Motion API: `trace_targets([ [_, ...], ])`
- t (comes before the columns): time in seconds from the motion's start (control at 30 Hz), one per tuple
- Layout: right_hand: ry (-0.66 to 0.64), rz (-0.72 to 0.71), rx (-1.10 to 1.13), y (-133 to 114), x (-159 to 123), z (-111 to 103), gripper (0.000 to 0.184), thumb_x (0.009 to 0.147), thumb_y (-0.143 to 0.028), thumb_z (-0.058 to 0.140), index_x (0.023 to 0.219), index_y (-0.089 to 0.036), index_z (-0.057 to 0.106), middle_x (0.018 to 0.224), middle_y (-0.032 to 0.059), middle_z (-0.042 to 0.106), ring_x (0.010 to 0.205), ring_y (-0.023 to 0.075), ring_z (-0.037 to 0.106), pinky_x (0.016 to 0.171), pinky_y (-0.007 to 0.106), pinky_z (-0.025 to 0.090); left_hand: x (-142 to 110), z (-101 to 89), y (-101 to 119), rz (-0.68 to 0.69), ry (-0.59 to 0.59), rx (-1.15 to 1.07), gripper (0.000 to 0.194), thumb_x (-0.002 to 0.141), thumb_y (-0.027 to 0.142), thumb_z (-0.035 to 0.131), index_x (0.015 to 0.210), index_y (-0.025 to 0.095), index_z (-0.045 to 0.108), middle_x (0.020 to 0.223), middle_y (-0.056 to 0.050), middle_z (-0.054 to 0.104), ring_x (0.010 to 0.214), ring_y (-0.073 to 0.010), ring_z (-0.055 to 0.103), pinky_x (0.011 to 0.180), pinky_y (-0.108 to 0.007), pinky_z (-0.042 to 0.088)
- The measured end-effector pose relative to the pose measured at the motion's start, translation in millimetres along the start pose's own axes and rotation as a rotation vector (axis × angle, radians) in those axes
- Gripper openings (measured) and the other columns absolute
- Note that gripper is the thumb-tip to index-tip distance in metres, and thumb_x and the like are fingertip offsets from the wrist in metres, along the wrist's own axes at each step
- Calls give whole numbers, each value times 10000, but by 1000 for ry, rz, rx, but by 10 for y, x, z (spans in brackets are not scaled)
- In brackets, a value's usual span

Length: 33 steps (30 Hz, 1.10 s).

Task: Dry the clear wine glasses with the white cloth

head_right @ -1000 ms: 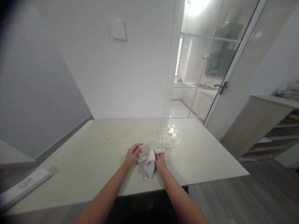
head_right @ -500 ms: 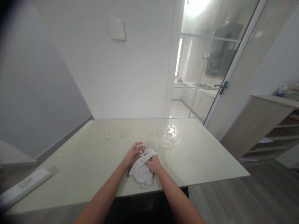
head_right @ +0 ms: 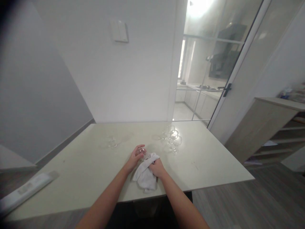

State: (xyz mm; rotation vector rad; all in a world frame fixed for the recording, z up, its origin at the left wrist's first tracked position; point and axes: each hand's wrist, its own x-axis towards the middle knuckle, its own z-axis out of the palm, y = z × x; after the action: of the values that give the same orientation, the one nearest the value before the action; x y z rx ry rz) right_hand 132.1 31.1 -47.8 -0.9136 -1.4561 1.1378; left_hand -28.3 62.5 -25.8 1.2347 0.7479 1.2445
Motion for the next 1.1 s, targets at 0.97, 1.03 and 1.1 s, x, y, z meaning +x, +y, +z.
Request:
trace_targets([
  [0.97, 9, 49, -18, 25, 14, -6, 262, 652, -179, 613, 911, -175, 652, 889, 22, 704, 835, 198, 620, 818, 341, 497, 6, -10, -12, -15, -91, -102, 598, 631, 300, 790, 1169, 201, 548, 1011, -81, 654, 877, -185, 622, 789, -297, 449],
  [1.03, 6, 30, -9, 16, 11, -3, 281, 656, -172, 601, 932, -184, 651, 928, 23, 702, 868, 202, 623, 855, 355, 487, -1, -3, -1, -36, -129, -137, 595, 655, 328, 773, 1186, 201, 536, 1050, -101, 653, 918, -206, 624, 815, -322, 447],
  [1.1, 1, 5, 3, -9, 6, 5, 289, 666, -161, 587, 946, -189, 652, 960, 26, 700, 906, 207, 624, 880, 357, 478, -10, 14, 13, -38, -134, -152, 591, 653, 330, 776, 1179, 203, 540, 1097, -112, 643, 959, -218, 617, 837, -335, 443],
])
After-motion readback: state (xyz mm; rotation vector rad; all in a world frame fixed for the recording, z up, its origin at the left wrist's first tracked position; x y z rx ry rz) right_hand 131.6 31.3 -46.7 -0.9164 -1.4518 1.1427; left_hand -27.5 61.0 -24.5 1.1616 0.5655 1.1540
